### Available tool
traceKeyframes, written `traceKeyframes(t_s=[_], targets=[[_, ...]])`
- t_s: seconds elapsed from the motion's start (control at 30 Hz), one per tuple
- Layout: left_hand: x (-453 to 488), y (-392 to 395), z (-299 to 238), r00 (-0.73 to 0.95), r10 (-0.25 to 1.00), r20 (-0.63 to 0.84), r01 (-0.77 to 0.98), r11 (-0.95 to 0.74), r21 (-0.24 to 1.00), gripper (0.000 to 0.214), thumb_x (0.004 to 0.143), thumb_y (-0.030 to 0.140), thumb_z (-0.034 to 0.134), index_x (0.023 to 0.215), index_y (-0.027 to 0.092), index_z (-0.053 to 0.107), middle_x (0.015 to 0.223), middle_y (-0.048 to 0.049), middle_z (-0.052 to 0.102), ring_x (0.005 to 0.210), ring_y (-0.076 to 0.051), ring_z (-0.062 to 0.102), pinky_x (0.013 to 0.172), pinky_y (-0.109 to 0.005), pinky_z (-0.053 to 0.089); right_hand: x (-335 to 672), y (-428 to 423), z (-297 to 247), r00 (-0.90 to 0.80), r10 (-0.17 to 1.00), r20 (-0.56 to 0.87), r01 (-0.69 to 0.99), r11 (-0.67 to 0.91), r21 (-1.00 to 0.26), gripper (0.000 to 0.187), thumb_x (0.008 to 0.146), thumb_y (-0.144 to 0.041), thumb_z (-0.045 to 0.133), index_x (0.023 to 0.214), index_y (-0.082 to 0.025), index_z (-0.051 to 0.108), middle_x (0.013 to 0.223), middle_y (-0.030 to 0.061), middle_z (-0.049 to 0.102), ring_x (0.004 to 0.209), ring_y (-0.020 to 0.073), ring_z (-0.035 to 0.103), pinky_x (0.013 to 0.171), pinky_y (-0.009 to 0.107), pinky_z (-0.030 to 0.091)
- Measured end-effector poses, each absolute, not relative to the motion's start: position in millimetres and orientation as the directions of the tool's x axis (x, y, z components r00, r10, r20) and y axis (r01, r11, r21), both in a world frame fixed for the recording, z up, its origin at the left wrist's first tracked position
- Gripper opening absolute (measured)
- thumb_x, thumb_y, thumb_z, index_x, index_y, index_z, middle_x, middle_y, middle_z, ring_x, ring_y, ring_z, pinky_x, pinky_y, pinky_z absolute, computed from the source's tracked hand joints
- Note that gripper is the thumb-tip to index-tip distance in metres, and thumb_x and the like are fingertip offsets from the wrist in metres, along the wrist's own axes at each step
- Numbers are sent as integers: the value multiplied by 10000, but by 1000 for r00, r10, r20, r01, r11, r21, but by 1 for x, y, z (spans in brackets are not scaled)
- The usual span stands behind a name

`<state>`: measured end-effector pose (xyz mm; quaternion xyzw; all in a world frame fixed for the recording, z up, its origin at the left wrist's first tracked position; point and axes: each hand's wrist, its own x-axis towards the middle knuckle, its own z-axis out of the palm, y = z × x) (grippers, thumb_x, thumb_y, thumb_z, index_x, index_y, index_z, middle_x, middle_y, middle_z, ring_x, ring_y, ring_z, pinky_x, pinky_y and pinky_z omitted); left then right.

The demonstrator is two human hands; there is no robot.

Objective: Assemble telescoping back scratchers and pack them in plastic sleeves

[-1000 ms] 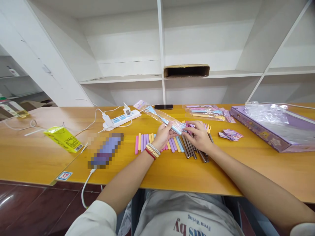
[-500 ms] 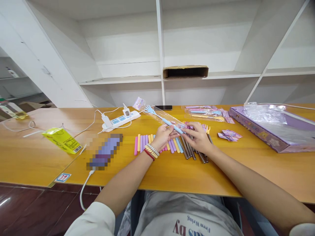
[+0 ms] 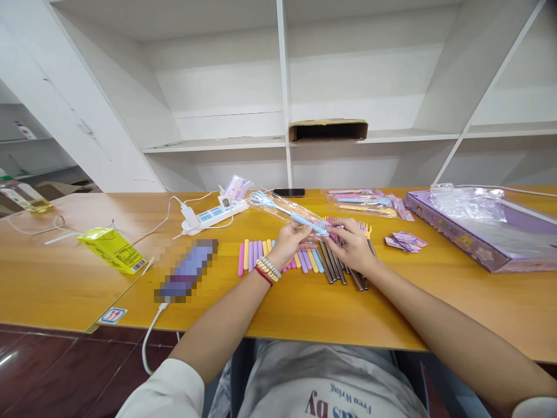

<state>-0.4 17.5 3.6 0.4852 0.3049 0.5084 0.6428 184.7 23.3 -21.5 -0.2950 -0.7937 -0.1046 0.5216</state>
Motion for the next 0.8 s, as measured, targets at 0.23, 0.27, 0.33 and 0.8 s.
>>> traceKeyframes(t_s=[0.23,0.27,0.33,0.8], targets=[[-10,25,14,37,992,117,-450,-88,889,274,737,373,656,817,121,582,737,-60,656,647,-179,664,551,-271,546,194,27,-13,-319,351,880,580,807,-112,126,757,-201,609,880,-190,638,1006,97,598,941,213,550,804,386,473],[-13,27,15,-16,994,110,-458,-106,883,279,734,375,657,831,126,577,731,-51,650,626,-171,659,541,-268,542,197,29,-12,-348,347,871,570,816,-97,117,758,-203,609,870,-190,640,1008,97,598,937,213,550,798,384,474],[-18,31,18,-116,988,100,-469,-143,871,281,728,367,660,858,136,569,733,-38,643,601,-157,650,527,-263,536,204,34,-10,-404,347,846,550,832,-79,107,763,-205,605,863,-193,643,1004,94,598,923,209,553,787,380,476],[-10,26,12,108,989,103,-544,-28,839,299,712,383,685,810,140,539,750,-56,668,670,-182,668,627,-316,554,210,35,-15,-521,499,692,555,814,-170,125,853,-291,515,912,-194,566,1027,106,591,982,226,540,844,403,462]])
